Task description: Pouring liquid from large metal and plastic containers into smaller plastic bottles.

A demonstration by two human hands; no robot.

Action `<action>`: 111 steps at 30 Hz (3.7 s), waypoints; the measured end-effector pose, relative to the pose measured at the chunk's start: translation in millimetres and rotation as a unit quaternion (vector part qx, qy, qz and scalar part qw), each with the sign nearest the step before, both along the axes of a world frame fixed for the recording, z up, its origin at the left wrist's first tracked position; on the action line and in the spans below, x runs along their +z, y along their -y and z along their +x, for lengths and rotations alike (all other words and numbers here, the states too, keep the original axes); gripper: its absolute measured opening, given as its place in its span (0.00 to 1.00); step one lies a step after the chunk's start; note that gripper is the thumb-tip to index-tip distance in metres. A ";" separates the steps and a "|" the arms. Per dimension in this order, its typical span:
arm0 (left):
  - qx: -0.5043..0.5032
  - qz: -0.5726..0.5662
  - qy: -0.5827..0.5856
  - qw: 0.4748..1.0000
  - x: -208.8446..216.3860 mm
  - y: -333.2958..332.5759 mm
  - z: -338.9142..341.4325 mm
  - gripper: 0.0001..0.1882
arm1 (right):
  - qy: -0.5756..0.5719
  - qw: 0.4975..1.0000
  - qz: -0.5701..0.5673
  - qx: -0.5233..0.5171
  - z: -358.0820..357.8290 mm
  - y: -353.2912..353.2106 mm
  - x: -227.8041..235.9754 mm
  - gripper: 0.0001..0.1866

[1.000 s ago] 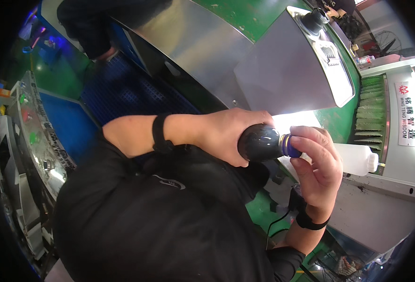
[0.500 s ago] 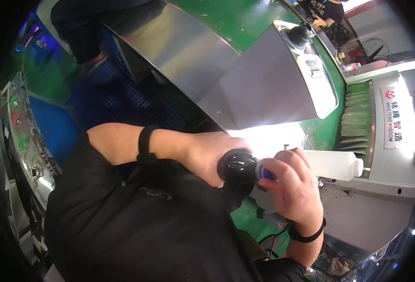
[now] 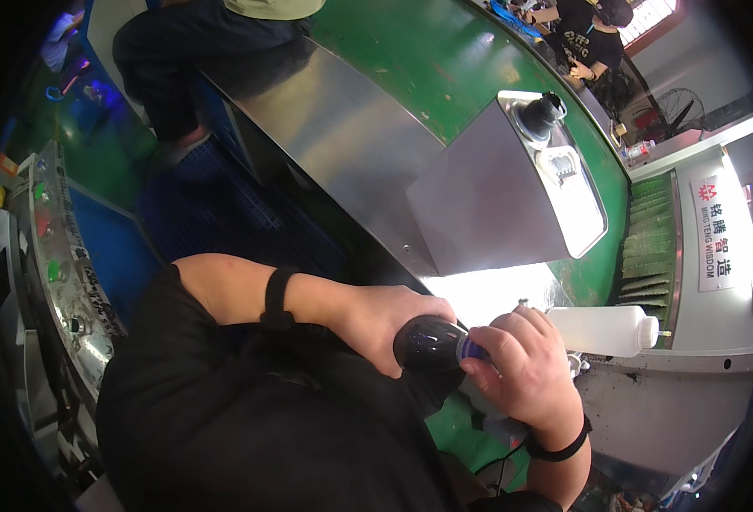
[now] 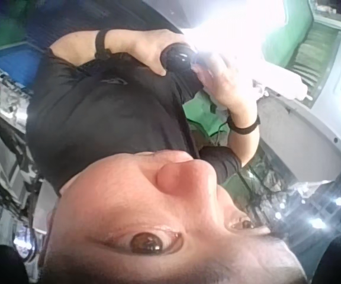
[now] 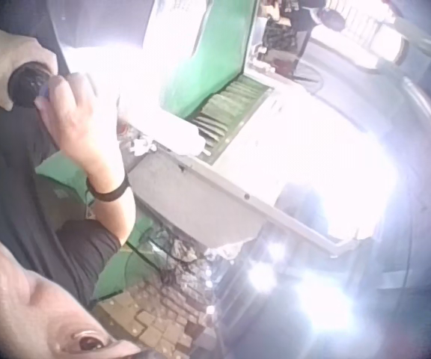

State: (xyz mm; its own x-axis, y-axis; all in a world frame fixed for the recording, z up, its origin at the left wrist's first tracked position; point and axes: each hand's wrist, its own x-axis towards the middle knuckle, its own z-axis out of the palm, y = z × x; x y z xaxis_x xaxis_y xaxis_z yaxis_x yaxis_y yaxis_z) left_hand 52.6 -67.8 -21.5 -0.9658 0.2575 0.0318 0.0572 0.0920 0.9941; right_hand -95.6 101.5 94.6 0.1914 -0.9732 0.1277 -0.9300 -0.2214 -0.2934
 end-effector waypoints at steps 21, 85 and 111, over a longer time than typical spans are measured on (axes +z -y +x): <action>0.265 -0.306 -0.111 0.908 -28.3 21.6 7.5 0.33 | 0.062 0.971 -0.110 -0.205 18.3 47.0 -79.2 0.08; 0.582 -0.182 -0.123 0.783 -46.5 204.0 -21.5 0.30 | 0.002 0.760 -0.153 -0.632 -89.1 -178.5 -171.8 0.20; 0.505 -0.019 -0.158 0.848 -35.5 151.6 -35.4 0.46 | 0.024 0.974 -0.013 -0.226 -82.8 148.4 107.0 0.19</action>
